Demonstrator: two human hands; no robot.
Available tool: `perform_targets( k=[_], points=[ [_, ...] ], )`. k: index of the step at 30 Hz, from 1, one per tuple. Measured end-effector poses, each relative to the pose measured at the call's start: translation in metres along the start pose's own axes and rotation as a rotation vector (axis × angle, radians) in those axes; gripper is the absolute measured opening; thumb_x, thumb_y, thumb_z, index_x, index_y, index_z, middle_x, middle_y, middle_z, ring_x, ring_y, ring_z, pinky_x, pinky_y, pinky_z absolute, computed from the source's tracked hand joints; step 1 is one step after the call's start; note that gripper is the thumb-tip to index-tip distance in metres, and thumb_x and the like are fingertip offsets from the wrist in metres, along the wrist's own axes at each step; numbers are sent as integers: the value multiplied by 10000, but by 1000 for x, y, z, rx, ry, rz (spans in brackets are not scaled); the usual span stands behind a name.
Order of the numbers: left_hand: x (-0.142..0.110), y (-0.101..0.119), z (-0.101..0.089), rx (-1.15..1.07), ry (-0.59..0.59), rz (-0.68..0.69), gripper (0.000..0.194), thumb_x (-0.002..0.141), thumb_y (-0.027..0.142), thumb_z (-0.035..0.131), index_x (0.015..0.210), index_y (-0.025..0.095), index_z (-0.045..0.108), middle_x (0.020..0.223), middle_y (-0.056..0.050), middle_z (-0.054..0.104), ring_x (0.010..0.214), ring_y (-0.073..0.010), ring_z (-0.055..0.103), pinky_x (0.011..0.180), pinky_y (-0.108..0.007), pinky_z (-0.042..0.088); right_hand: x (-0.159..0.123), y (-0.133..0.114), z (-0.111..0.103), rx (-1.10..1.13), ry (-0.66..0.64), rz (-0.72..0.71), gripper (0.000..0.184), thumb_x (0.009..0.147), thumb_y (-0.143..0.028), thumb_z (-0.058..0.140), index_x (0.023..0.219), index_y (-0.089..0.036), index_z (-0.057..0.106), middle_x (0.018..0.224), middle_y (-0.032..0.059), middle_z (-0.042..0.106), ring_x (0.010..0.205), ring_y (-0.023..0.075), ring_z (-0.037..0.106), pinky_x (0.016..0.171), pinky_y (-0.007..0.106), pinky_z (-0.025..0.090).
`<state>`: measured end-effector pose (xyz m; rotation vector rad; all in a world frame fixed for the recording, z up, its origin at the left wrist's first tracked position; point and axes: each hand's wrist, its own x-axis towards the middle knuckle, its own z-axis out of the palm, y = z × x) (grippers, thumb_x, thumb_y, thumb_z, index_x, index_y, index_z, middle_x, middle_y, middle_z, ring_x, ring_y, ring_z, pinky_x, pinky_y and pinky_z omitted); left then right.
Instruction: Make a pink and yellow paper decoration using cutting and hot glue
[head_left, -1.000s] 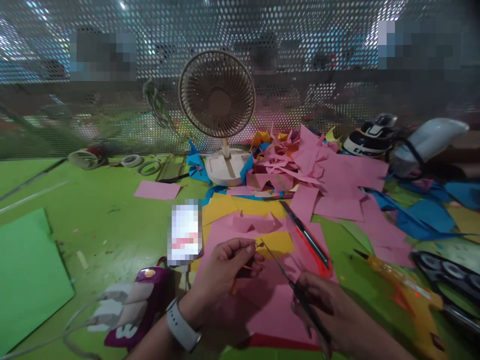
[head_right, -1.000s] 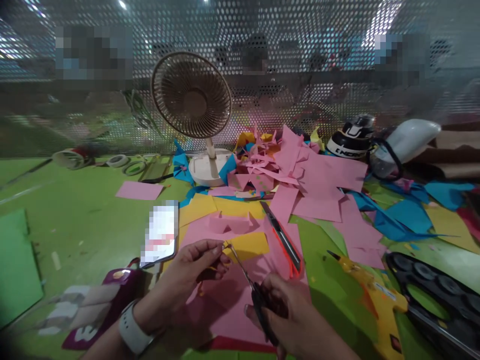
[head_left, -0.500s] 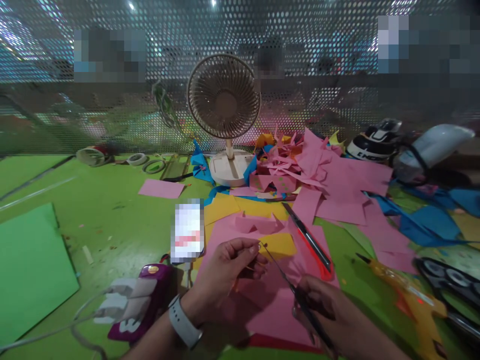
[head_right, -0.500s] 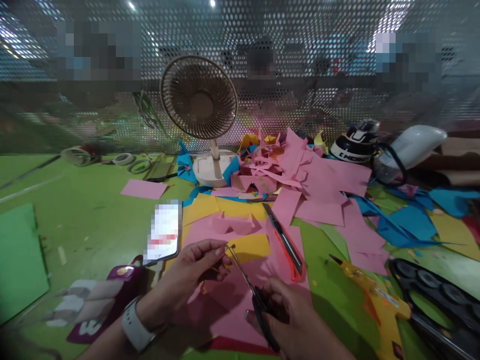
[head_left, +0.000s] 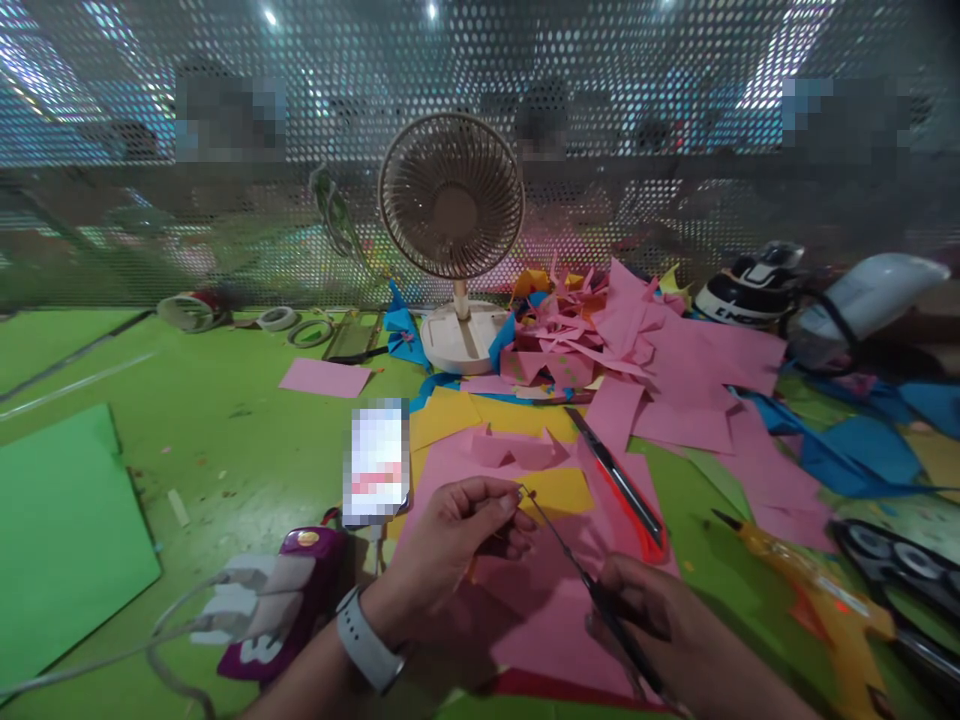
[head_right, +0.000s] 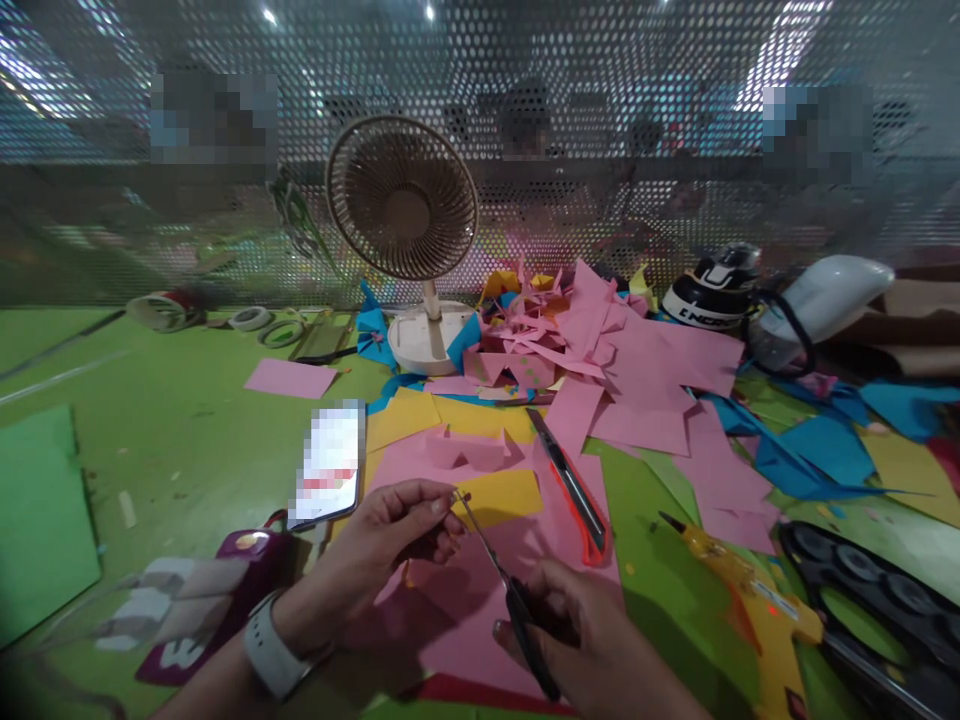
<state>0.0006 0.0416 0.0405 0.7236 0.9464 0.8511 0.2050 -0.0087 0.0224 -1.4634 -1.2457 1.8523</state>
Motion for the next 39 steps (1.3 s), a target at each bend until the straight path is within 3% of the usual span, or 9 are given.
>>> perform_targets(
  k=[5,14,21,27,33,39],
  points=[
    [1,-1,-1,9,-4,3,226,759,309,700,861,115,644,730,-51,688,572,-92,610,578,-202,488,-1,2,3,43,64,-14,395,618,-410,763,654,-187,440,579,-79,416,517,50,363,458,151,287],
    [2,-3,-3,12,-14,17,219,776,299,685,879,113,634,740,-56,685,588,-92,607,590,-204,486,-1,-3,0,-5,41,29,403,600,-438,768,667,-193,455,564,-82,423,508,55,370,474,159,319],
    [1,-1,-3,28,-17,16,215,777,302,683,873,117,631,764,-58,684,624,-108,620,638,-238,499,1,2,2,-17,103,8,434,590,-435,774,615,-196,413,516,-89,393,476,52,336,431,163,265],
    [0,2,-4,18,-26,4,301,758,322,700,978,129,624,834,-71,692,683,-137,646,713,-290,506,2,2,-2,13,62,-5,425,584,-418,788,626,-192,430,525,-87,399,476,52,326,433,166,264],
    [0,3,-5,31,-24,25,349,768,320,691,1042,123,602,871,-86,697,687,-139,652,702,-285,502,3,10,-3,-13,17,-53,440,674,-516,700,622,-197,402,521,-86,354,465,54,299,416,171,239],
    [0,2,-4,41,-35,7,388,763,342,694,1059,113,588,869,-96,692,656,-131,647,675,-271,497,2,12,-1,-33,27,-61,471,652,-590,678,644,-196,420,542,-76,366,490,63,314,436,179,242]
  ],
)
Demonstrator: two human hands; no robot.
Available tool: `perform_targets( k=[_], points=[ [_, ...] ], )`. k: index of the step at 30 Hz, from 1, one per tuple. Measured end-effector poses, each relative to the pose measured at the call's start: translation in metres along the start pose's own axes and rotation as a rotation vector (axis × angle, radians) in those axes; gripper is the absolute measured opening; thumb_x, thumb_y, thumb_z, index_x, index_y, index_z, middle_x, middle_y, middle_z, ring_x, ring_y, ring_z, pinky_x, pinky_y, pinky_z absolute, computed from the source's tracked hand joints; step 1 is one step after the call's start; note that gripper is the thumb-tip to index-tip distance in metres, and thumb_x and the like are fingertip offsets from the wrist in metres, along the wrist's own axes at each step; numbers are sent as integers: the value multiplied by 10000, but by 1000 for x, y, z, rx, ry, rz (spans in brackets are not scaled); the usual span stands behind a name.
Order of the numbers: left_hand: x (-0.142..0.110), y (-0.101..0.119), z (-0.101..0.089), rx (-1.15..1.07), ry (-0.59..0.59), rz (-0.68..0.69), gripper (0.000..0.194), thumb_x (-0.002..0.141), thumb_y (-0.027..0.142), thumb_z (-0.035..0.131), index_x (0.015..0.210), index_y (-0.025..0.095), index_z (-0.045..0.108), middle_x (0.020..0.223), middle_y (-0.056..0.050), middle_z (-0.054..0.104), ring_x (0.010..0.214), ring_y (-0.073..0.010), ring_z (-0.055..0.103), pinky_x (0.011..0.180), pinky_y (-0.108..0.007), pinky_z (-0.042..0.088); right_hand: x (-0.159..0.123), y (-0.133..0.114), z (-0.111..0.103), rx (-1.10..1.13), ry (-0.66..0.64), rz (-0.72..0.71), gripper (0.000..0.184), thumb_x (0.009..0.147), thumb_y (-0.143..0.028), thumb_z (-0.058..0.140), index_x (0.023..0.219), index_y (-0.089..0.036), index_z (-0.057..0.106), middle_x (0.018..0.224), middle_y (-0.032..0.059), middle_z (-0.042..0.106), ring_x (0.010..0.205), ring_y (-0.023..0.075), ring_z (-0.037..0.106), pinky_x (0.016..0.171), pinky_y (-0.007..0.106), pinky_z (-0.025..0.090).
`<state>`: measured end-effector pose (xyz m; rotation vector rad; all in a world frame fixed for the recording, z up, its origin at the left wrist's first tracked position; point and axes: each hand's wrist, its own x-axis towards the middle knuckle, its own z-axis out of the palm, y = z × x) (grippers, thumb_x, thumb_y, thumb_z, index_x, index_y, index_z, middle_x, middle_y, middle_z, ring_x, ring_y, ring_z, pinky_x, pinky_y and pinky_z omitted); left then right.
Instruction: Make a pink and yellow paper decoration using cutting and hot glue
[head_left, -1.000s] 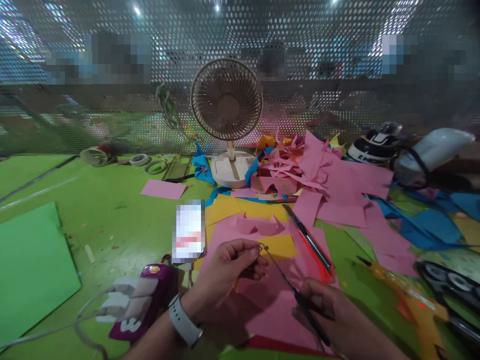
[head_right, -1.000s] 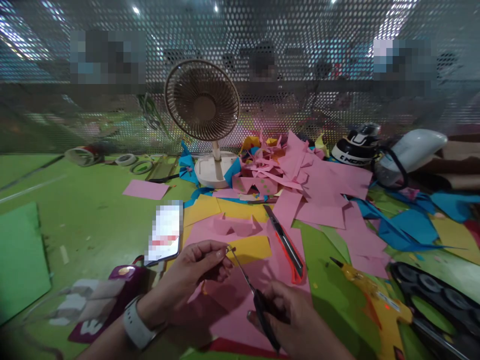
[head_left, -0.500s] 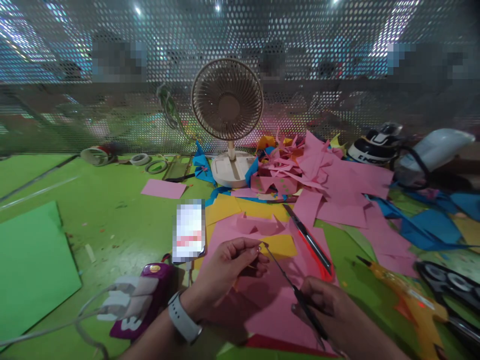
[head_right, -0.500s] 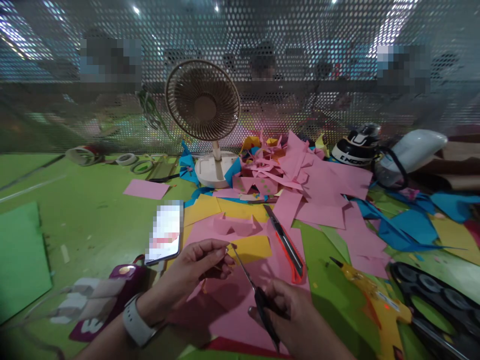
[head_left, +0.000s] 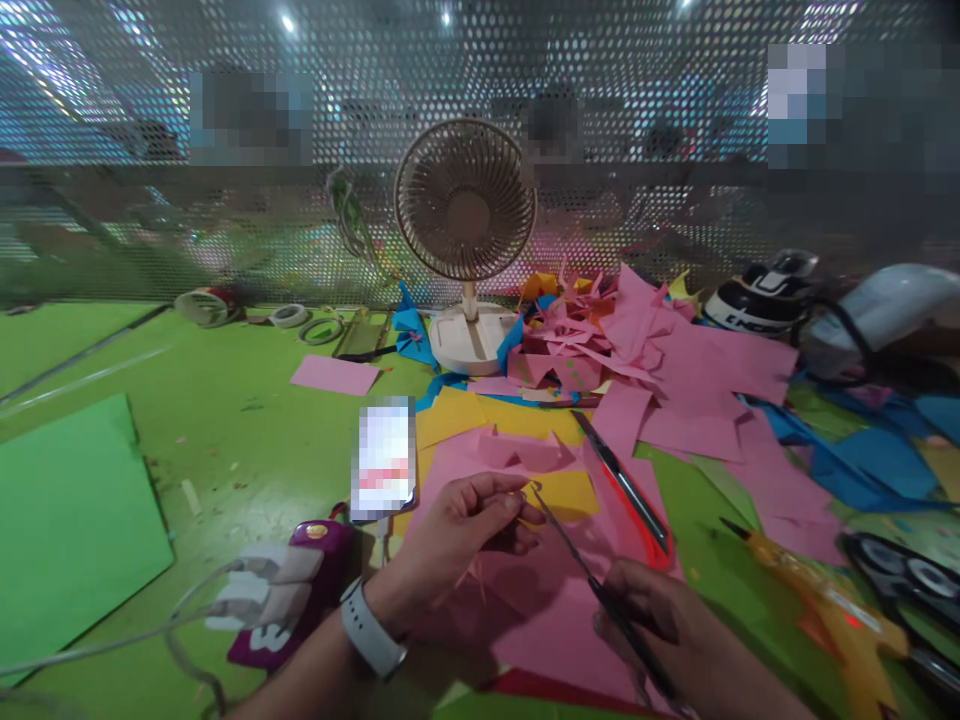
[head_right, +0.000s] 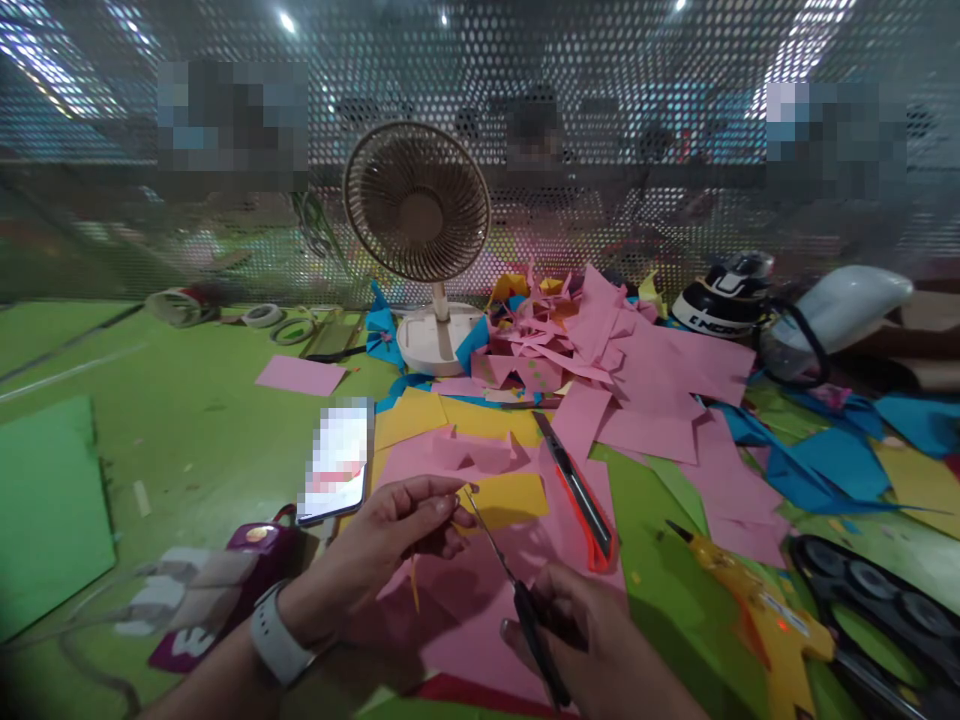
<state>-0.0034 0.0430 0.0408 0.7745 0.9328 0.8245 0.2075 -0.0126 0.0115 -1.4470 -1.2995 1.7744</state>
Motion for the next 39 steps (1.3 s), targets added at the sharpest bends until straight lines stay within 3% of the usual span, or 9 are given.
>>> perform_targets(
  k=[17,24,28,34,39],
  points=[
    [0,0,2,-5,-1,6,354,747,349,706,984,117,582,814,-79,686,622,-128,639,633,-258,492,-1,-7,2,6,-6,88,492,576,-545,749,626,-204,398,509,-93,344,431,40,260,385,171,196],
    [1,-1,2,-3,5,9,371,727,363,721,971,116,590,789,-79,691,630,-131,634,633,-259,487,1,-4,4,31,45,91,491,557,-536,763,631,-203,410,512,-86,383,450,48,320,416,173,226],
    [-1,2,3,57,36,-38,360,729,394,708,963,139,609,790,-64,696,614,-133,641,632,-269,497,3,-1,1,2,36,81,496,560,-532,764,611,-205,394,483,-94,349,438,51,291,410,182,211],
    [-1,3,2,90,-14,-123,279,759,400,670,784,123,643,691,-51,686,527,-103,612,549,-219,468,1,-4,0,44,29,95,460,614,-491,748,613,-202,390,480,-95,363,436,45,279,410,179,191],
    [-1,2,-1,33,-31,-145,215,788,344,649,803,130,650,674,-43,685,523,-85,604,528,-187,448,2,-1,1,63,7,97,466,622,-497,742,609,-202,382,486,-92,365,435,43,280,407,186,180]
  ],
)
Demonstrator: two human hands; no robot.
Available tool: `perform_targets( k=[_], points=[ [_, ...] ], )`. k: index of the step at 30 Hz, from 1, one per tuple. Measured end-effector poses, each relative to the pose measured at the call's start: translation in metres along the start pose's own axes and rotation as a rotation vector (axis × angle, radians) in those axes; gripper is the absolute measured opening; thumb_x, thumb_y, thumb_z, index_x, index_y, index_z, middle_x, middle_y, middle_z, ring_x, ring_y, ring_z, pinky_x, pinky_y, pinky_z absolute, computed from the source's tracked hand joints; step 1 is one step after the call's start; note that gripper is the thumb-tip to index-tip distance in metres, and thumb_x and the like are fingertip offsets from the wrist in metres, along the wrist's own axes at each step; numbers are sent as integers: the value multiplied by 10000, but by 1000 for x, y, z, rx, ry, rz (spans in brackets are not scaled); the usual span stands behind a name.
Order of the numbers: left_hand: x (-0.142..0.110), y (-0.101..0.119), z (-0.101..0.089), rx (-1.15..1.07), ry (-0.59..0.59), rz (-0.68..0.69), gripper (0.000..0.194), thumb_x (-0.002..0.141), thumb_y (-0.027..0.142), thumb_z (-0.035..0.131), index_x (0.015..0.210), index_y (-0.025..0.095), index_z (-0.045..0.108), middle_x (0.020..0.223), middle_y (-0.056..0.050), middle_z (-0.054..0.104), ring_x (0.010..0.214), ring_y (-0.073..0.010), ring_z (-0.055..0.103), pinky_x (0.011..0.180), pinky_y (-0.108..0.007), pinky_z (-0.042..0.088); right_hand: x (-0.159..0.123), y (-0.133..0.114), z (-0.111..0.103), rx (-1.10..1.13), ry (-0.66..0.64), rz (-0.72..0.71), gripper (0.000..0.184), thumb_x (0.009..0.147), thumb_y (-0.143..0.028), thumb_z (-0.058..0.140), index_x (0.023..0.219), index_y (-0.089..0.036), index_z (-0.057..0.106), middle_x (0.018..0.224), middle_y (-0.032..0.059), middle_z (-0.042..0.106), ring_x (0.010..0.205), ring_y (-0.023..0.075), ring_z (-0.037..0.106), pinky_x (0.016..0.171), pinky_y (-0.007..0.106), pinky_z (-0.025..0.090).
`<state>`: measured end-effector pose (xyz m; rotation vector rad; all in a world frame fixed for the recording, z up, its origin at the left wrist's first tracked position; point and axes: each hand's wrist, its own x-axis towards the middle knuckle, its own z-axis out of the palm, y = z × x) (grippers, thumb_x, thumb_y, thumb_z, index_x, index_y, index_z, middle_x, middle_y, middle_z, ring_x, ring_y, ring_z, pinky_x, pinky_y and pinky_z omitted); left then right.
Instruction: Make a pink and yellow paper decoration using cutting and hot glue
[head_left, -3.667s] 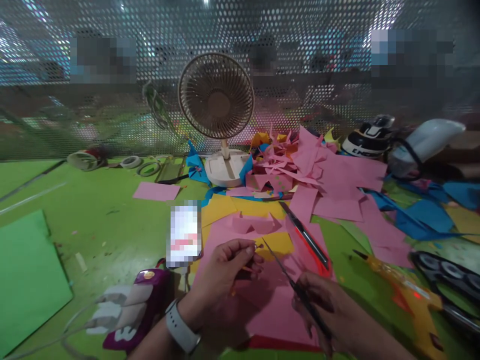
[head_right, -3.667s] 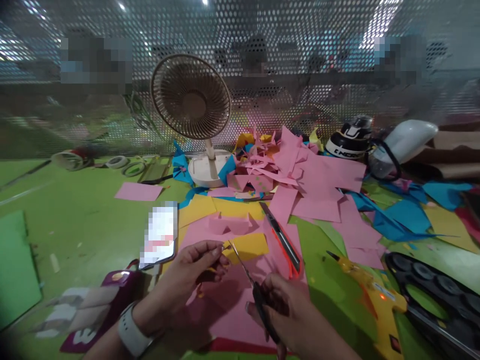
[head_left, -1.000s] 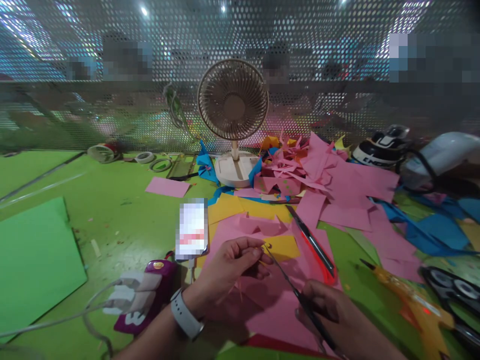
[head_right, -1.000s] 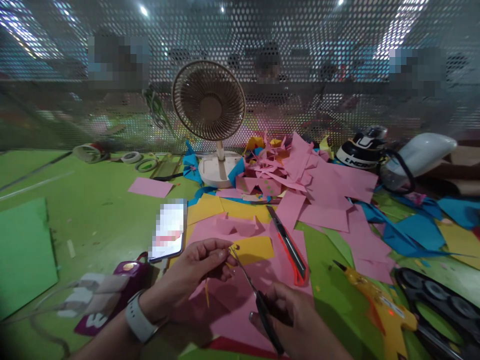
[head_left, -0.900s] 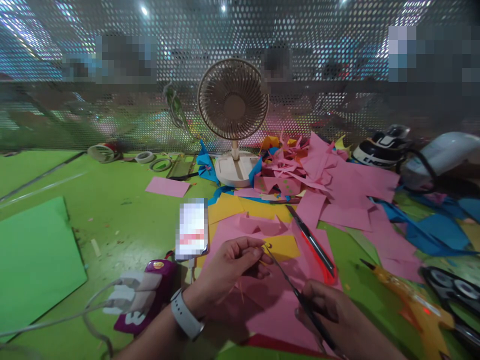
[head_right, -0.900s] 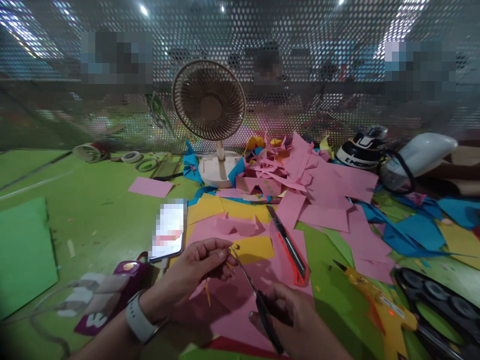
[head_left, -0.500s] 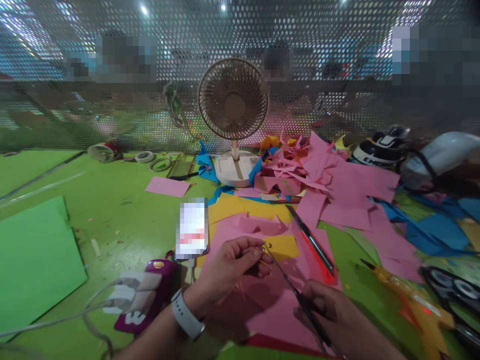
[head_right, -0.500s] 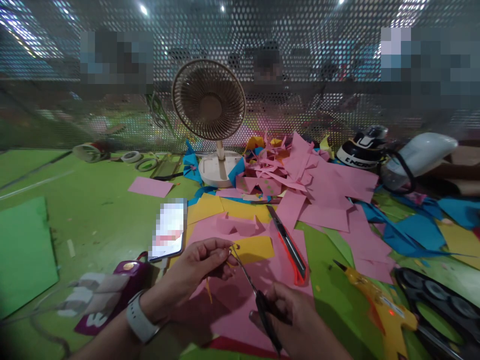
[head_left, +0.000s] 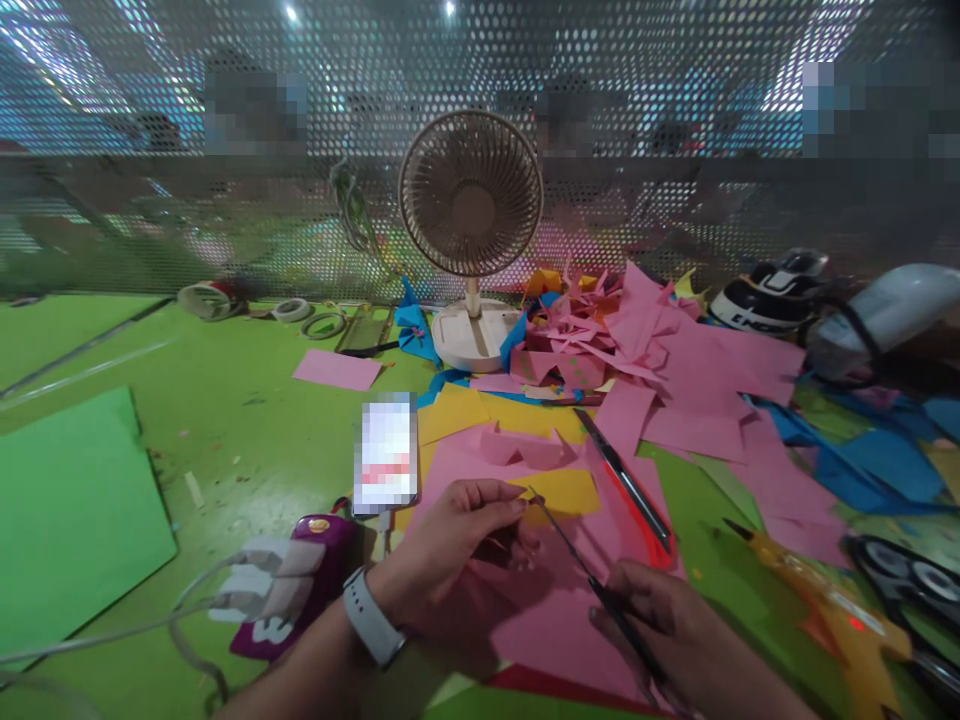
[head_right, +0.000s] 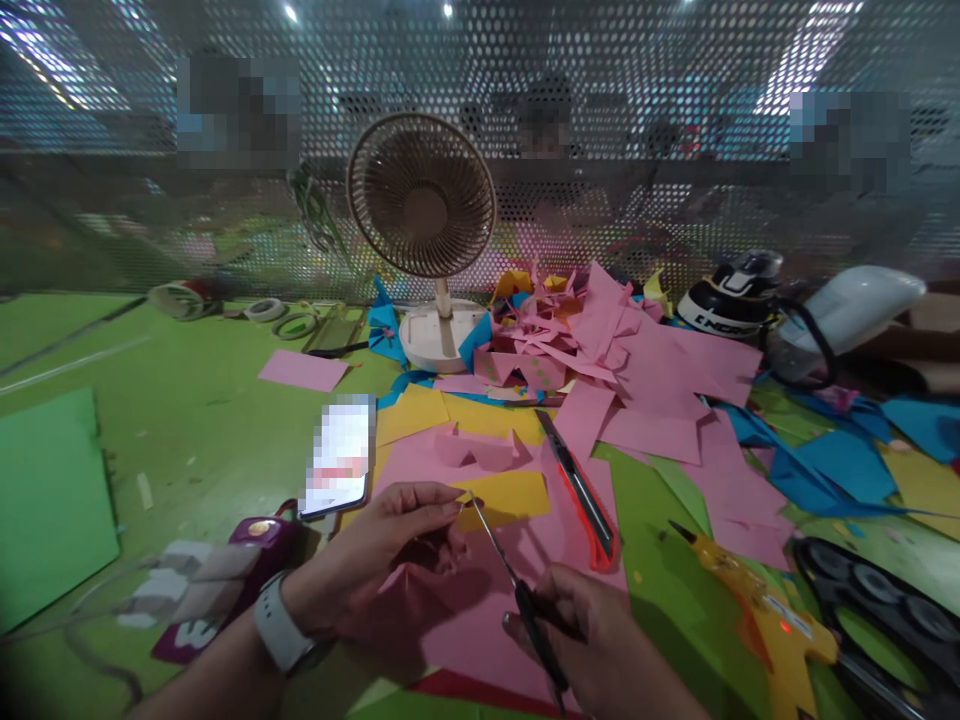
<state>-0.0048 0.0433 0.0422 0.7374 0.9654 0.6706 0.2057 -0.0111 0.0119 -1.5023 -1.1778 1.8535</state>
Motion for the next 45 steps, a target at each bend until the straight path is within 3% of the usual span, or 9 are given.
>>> perform_targets(
  k=[9,30,34,38,45],
  points=[
    [-1,1,2,-39,49,-17,204,753,319,677,823,128,665,648,-42,690,523,-89,608,523,-184,451,1,3,-2,13,-20,3,439,637,-473,745,631,-191,408,495,-97,368,426,30,232,405,195,127],
    [2,1,1,-68,51,7,239,715,313,718,830,111,657,654,-55,698,527,-92,612,559,-197,472,1,2,-1,-27,17,1,433,640,-472,740,608,-194,410,472,-99,369,425,38,296,393,169,216],
    [1,2,2,-102,82,62,268,706,321,734,847,111,646,679,-58,700,544,-90,612,575,-195,471,-1,-2,-1,-22,-9,30,465,642,-564,700,622,-207,403,445,-106,362,363,38,319,352,173,239],
    [2,1,1,-99,66,82,293,711,340,735,864,110,638,731,-72,706,579,-100,621,609,-213,483,-2,-1,-1,-6,-21,8,489,647,-628,660,640,-206,412,418,-116,336,338,30,298,344,166,245],
    [3,-4,-1,-77,16,74,314,743,356,711,913,105,630,766,-85,709,615,-112,640,642,-229,497,-3,-2,1,-15,-20,23,503,612,-595,710,631,-203,395,452,-109,356,349,19,289,338,163,197]
  ],
)
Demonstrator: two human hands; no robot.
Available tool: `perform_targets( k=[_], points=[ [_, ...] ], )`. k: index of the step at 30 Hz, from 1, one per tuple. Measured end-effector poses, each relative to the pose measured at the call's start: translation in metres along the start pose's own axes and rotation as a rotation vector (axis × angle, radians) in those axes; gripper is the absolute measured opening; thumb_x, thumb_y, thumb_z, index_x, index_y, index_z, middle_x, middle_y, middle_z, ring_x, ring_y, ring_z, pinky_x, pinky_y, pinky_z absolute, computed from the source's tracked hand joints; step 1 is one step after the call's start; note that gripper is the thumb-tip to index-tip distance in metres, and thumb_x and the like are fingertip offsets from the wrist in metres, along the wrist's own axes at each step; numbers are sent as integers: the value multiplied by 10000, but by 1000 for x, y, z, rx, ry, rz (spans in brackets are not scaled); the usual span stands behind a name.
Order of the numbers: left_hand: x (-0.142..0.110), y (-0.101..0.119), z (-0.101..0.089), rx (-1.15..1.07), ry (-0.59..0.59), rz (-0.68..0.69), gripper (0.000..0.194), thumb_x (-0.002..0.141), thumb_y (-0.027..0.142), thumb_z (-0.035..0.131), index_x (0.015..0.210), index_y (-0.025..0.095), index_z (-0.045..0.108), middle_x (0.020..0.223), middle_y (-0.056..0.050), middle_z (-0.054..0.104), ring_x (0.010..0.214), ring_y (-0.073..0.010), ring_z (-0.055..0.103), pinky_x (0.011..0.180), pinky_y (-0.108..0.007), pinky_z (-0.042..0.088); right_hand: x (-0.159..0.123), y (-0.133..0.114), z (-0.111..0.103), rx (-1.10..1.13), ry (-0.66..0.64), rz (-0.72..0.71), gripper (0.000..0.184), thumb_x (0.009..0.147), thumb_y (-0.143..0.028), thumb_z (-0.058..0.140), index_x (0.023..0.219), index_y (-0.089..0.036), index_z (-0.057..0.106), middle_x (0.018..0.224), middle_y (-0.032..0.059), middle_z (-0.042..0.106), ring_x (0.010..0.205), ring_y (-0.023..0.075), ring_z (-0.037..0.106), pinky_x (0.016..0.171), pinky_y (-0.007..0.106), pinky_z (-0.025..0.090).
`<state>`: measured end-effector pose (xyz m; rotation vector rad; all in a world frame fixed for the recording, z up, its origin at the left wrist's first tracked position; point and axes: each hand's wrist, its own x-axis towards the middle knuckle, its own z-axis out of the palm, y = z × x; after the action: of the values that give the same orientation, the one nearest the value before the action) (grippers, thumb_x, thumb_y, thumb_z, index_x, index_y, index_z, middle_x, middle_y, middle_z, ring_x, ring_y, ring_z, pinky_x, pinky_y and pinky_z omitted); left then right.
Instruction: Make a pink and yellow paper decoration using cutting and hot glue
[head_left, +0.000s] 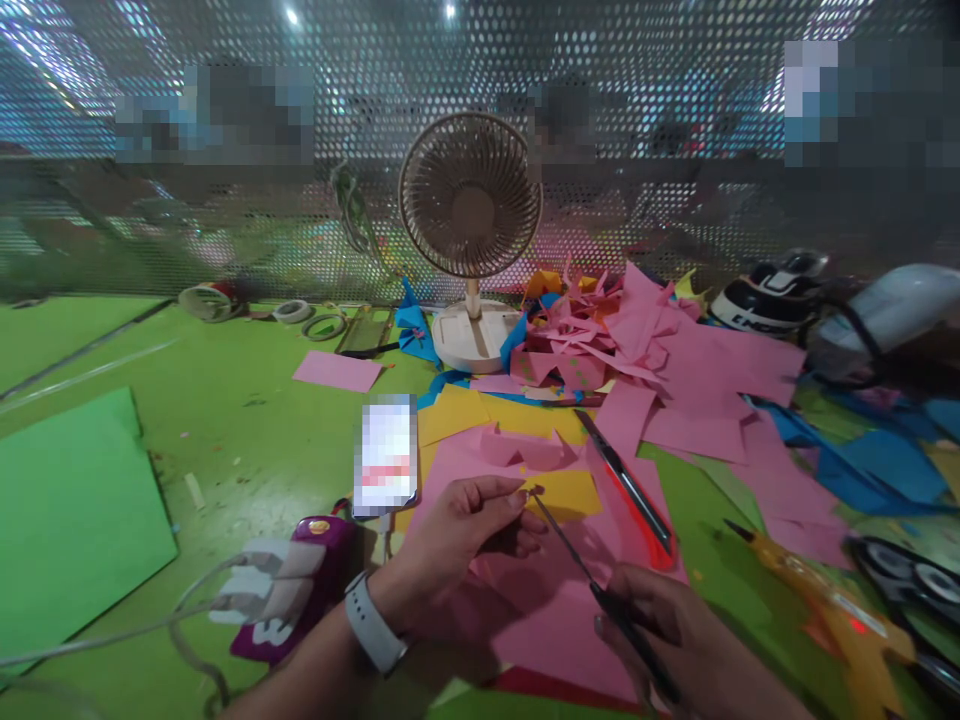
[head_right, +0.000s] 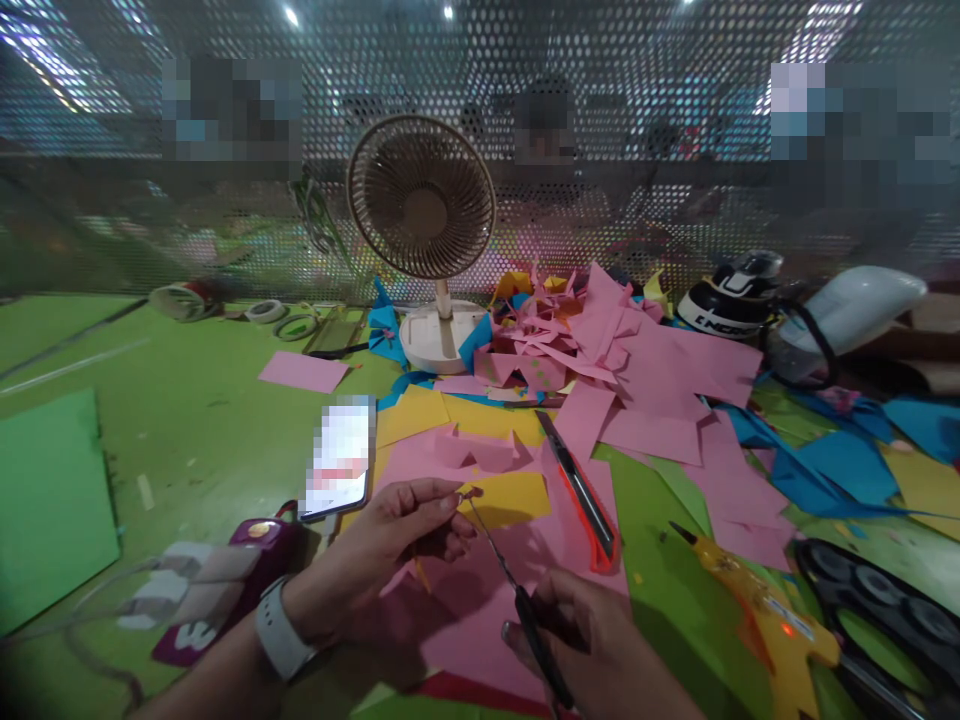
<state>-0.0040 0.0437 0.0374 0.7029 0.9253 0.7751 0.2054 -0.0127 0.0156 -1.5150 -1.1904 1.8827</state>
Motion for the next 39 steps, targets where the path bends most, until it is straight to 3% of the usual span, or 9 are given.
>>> perform_targets(
  k=[15,29,39],
  points=[
    [-3,5,4,91,-59,10,296,765,378,684,862,100,658,775,-89,718,615,-108,654,617,-209,502,0,4,-2,-10,2,-6,457,636,-545,712,647,-206,404,499,-101,381,364,24,290,336,162,212],
    [-2,4,3,117,-38,11,288,762,380,684,859,112,647,762,-77,715,611,-113,647,624,-225,494,1,0,-1,-44,43,43,492,537,-495,790,604,-208,396,441,-106,389,337,22,306,325,171,175],
    [0,4,-2,160,-13,5,287,759,400,676,817,122,636,700,-56,698,575,-118,629,622,-249,489,2,1,-2,21,73,8,483,565,-501,776,597,-197,402,454,-104,359,374,23,268,359,175,169]
  ],
)
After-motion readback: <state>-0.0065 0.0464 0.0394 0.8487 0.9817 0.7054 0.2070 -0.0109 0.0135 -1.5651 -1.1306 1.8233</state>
